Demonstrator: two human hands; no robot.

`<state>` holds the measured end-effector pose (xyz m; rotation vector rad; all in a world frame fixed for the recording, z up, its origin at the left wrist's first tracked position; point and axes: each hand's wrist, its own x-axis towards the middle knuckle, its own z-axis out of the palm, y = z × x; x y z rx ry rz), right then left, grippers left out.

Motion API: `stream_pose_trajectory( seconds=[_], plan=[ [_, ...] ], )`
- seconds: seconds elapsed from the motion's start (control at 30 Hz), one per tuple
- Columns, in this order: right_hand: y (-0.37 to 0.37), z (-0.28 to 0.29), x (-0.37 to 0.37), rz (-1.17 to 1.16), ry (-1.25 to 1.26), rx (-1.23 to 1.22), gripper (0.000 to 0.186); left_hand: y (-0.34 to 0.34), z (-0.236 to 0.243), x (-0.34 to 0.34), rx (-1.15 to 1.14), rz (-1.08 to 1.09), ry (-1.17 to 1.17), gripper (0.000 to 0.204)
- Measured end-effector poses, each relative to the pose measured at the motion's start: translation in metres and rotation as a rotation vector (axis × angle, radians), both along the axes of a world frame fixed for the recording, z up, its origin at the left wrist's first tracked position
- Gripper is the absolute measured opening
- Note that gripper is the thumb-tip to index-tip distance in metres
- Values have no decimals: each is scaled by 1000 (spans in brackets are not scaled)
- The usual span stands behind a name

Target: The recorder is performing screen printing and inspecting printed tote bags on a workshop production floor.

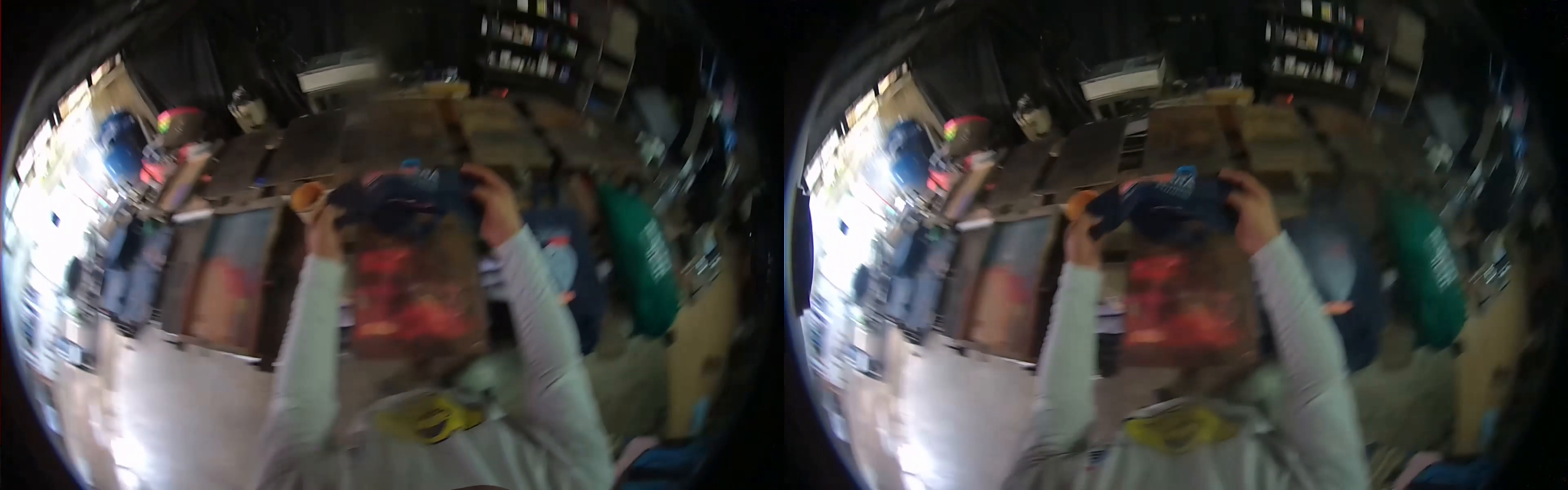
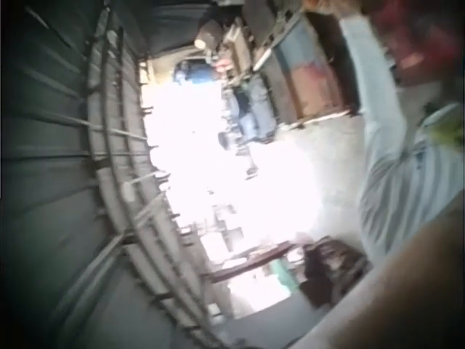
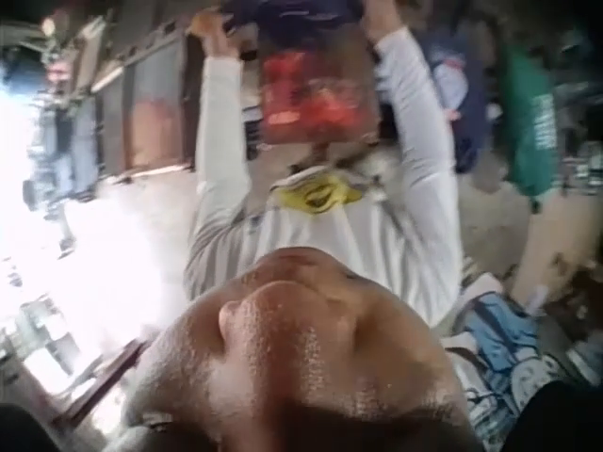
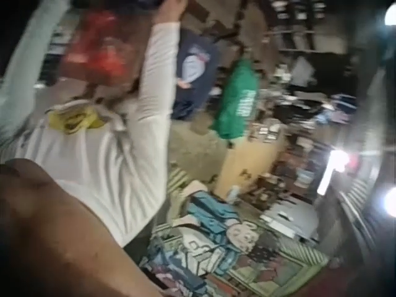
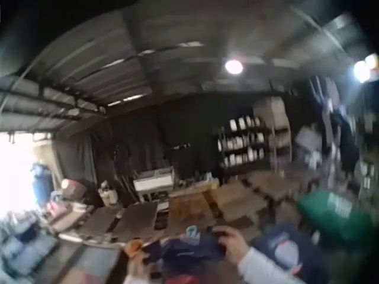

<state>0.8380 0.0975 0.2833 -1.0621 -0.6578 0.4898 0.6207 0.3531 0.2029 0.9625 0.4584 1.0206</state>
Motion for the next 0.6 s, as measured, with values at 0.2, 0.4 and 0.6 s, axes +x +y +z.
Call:
stream_pose_trajectory(
  seconds=[0.2, 0.4, 0.6],
  plan=[
    [-29, -146, -80, 101, 158, -167, 48, -30, -99, -120, 195, -126, 406, 22],
    [-62, -325, -67, 104, 319, -435, 44, -42, -318, -128, -67, -384, 705, 22],
    [-39, -380, -55, -35, 291, -620, 35, -42, -279, -72, -20, -344, 878, 29]
  ],
)
